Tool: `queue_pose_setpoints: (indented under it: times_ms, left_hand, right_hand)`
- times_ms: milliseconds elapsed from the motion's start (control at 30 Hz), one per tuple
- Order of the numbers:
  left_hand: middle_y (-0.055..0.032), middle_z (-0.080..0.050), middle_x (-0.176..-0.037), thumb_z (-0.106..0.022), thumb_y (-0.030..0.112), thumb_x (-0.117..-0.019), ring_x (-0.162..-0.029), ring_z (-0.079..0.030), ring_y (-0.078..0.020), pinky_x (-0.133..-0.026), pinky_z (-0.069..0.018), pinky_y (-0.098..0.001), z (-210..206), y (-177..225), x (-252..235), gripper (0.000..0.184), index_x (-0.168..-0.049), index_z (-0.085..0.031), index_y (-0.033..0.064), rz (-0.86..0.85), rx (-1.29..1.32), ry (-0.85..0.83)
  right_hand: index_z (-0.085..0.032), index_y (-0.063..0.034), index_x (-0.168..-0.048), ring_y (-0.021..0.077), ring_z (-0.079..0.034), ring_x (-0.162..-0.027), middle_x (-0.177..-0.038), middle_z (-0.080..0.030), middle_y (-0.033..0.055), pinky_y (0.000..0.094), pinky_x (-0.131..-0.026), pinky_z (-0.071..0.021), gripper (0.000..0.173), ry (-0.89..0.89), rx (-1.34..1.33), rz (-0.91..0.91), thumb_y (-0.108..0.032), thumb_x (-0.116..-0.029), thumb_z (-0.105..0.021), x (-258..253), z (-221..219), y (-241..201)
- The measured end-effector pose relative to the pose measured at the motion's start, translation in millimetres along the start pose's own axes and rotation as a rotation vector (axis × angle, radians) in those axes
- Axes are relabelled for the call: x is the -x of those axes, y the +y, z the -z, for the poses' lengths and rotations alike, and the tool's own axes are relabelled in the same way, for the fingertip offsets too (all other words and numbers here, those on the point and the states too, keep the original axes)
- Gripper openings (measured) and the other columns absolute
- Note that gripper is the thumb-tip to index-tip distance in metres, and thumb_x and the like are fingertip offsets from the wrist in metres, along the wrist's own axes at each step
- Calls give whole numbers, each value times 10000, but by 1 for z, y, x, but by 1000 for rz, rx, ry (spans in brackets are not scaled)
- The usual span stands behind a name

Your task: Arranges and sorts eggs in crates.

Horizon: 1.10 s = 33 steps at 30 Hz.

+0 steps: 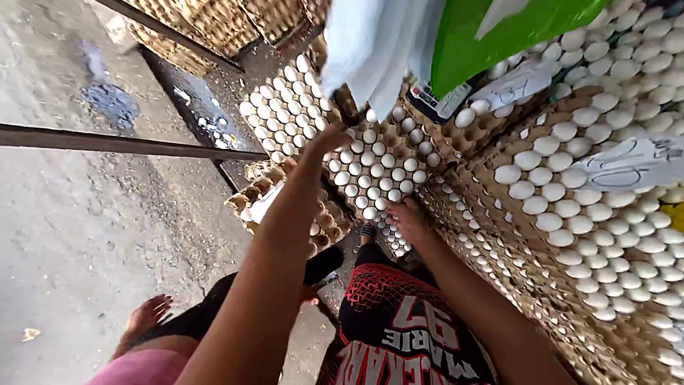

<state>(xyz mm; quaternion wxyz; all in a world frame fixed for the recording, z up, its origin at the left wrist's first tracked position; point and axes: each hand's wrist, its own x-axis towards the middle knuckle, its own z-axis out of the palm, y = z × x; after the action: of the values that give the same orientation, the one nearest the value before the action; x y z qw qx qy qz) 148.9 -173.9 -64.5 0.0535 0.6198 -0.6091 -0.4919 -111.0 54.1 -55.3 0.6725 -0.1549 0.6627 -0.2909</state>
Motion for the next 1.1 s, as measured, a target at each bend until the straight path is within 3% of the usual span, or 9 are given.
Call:
queue_pose_setpoints:
  times_ms: [100,233,400,500,633,733,867,1000,1100]
  left_hand:
    - [-191,-588,-1404,-739,315,-917,-1301,-570,-329,-1099,-457,-570,-3,-10,7,626,-1456,-520,85,-10,-52,-12]
    - [-253,-574,-1383,-719,314,-948,-1307,-541,-418,-1096,-402,-662,5,7,9,579,-1431,-526,59,-128,-197,39]
    - [-253,-622,-1296,-734,301,-931,-1200,-611,-432,-1018,-455,-683,16,49,38,593,-1435,-500,95,-194,-251,67]
    - [-261,-585,-1347,-706,261,-951,-1246,-584,-420,-1053,-445,-649,22,81,64,594,-1460,-462,72,-286,-253,84]
    - [-272,-582,-1341,-684,333,-970,-1229,-590,-446,-1027,-453,-677,10,123,121,630,-1476,-421,66,-305,-290,115]
    - [-256,-626,-1280,-702,388,-944,-1155,-632,-453,-956,-493,-697,-28,135,178,619,-1441,-489,87,-333,-315,174]
    - [-208,-684,-1169,-714,392,-936,-1048,-683,-412,-882,-544,-661,-116,121,241,590,-1410,-524,97,-320,-290,146]
    - [-225,-646,-1264,-720,400,-928,-1151,-633,-438,-941,-529,-653,-226,74,277,655,-1446,-478,79,-231,-184,60]
    - [-252,-624,-1284,-697,406,-953,-1189,-601,-458,-967,-504,-658,-294,34,298,646,-1445,-462,60,-142,-93,-43]
  right_hand:
    - [-318,-132,-1559,330,-637,-1206,-1385,-600,181,543,-937,-578,816,40,-106,10,-245,-901,-786,-3,-7,22]
    - [-313,-163,-1553,368,-553,-1274,-1453,-477,205,583,-966,-542,844,114,-312,29,-111,-866,-801,-4,-31,19]
    - [-432,-119,-1449,348,-581,-1199,-1339,-539,201,591,-922,-548,678,231,-347,45,-98,-866,-778,10,-48,21]
    - [-433,-113,-1443,325,-595,-1144,-1311,-541,190,533,-874,-565,654,228,-385,113,-70,-879,-761,35,-42,12]
    - [-386,-114,-1514,307,-623,-1179,-1367,-578,170,509,-909,-577,676,185,-386,205,-89,-920,-707,89,-6,13]
    - [-418,-199,-1511,258,-643,-1122,-1332,-611,104,473,-899,-573,615,181,-340,180,-211,-958,-687,138,34,46]
    - [-444,-116,-1490,290,-689,-969,-1205,-652,179,466,-769,-607,560,333,-334,98,-96,-964,-635,180,90,118]
    - [-426,-125,-1505,266,-649,-971,-1212,-626,177,449,-760,-571,593,497,-285,-11,-79,-947,-623,207,139,189]
    - [-484,-115,-1475,260,-640,-911,-1160,-640,175,443,-705,-552,577,561,-212,-47,-76,-919,-632,215,169,232]
